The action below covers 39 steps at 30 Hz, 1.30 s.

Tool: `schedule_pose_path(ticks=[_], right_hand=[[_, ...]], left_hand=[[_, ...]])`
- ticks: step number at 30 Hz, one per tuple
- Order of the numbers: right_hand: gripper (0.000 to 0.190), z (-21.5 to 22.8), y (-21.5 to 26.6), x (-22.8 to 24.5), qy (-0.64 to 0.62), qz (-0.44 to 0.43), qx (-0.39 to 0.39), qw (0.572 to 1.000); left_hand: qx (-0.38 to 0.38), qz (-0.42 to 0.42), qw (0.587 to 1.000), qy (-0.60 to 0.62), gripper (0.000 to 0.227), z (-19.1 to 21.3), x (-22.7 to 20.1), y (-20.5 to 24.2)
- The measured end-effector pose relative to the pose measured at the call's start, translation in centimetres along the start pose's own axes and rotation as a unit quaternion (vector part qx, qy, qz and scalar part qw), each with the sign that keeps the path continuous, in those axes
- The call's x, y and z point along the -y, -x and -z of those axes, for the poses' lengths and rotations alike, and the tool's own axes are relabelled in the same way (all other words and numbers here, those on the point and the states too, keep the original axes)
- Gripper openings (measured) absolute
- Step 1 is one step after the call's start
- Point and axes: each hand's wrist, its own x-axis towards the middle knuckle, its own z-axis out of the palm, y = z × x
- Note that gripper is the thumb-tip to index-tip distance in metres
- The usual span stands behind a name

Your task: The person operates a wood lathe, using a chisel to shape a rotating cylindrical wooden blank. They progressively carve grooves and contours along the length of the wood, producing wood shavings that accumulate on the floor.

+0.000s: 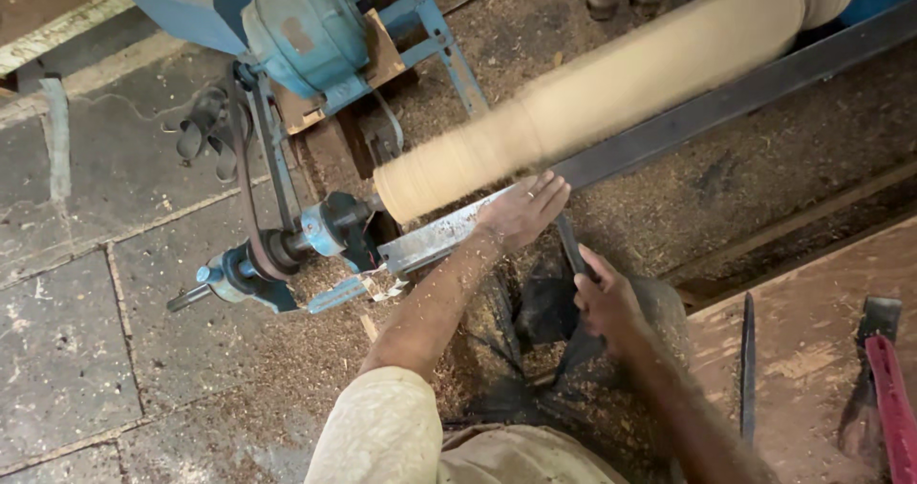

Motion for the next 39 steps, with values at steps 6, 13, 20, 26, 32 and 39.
schedule_pose_path(ticks=[6, 13, 20, 26, 32, 39], right_hand=[[0.057, 0.8, 1.2, 3.2, 0.085, -0.008, 0.012, 0.996], [0.057, 3.6, 1.5, 7.1, 0.194, -0.069, 0.026, 0.978], [0.055, 3.3, 0.2, 6.7, 0.194, -0.030, 0.024, 0.980], [0.054, 0.4, 1.8, 4.1, 0.113, -0.021, -0.007, 0.993], [0.058, -2.1, 1.4, 1.3, 0.013, 0.012, -0.021, 1.000], [0.057, -3.6, 2.0, -0.2, -0.045, 0.031, -0.016, 0.998]], left_hand=[[-0.023, 0.019, 0.999, 0.011, 0.054, 0.1, -0.3, 0.2], [0.032, 0.021, 0.999, -0.018, 0.057, 0.8, -0.2, -0.6], [0.012, 0.044, 0.999, -0.018, 0.053, 0.4, -0.2, 0.1], [0.029, 0.043, 0.999, 0.006, 0.055, -0.2, -0.3, 0.0], [0.016, 0.036, 0.999, 0.029, 0.055, 0.3, -0.2, 0.4], [0.017, 0.007, 0.999, 0.032, 0.057, 0.6, 0.2, 0.2]])
